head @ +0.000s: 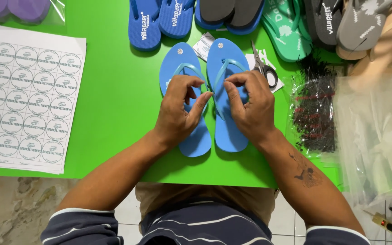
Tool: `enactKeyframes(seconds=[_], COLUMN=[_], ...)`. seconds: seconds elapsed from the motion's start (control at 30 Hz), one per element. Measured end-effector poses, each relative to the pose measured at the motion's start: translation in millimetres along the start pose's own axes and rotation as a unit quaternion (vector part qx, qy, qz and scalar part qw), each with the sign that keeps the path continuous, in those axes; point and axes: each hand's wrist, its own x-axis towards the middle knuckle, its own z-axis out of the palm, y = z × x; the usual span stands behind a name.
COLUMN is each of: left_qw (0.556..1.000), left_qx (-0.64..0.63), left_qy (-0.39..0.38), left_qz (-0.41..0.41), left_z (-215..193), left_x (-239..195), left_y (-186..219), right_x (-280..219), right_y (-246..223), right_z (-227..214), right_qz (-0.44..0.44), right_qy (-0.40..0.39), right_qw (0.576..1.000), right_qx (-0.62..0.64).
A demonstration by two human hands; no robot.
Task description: The person attaches small decorative flowers to the straps of blue flip-flops, then places the pair into a clear plastic bag along with a white card and a sticker.
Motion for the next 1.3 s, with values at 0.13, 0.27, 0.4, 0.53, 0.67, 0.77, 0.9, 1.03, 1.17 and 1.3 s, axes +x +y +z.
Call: enactKeyframes(seconds=[0.13,0.27,0.4,0.53,0.67,0.77,0.9,1.03,1.17,1.3], left_qw=[0.991,0.978,0.973,0.976,0.977,0.978,0.974,0.972,0.967,0.953], left_qx=[0.118,0.194,0.22,0.206,0.2,0.197,0.217,0.209,0.225,0.272], left_qy=[-0.01,-0.062,-0.067,-0.069,-0.068,-0.064,-0.048,-0.05,-0.032,-0.006], left_qz=[0.056,0.057,0.03,0.015,0.012,0.009,0.033,0.098,0.117,0.135], left_z=[-3.8,5.0,19.5,33.2,27.7,22.7,11.8,4.7,4.6,9.2], left_x=[4.5,8.1,12.4,4.9,6.6,10.5,41.0,91.0,140.1,164.9], left_y=[2.9,17.5,20.1,3.7,4.5,1.6,14.6,4.8,-41.1,-87.6], right_x=[2.9,1.5,-7.9,-8.4,-5.1,-1.5,-2.2,-3.4,-4.3,-4.6], right_y=[5.7,14.8,24.5,17.6,10.5,5.3,-4.1,-4.9,-3.6,0.6], right_z=[-10.2,-11.3,-6.4,-7.4,-15.0,-22.8,-31.4,-31.7,-31.5,-29.1], right_qz=[-0.008,0.007,0.036,0.053,0.062,0.056,0.03,0.007,-0.004,-0.03], right_qy=[0.057,0.061,0.027,0.019,0.049,0.092,0.125,0.104,0.089,0.074], right_qw=[0.997,0.991,0.994,0.996,0.996,0.994,0.99,0.993,0.995,0.996], right_qx=[-0.059,-0.115,-0.098,-0.068,-0.037,0.004,0.058,0.051,0.046,0.032])
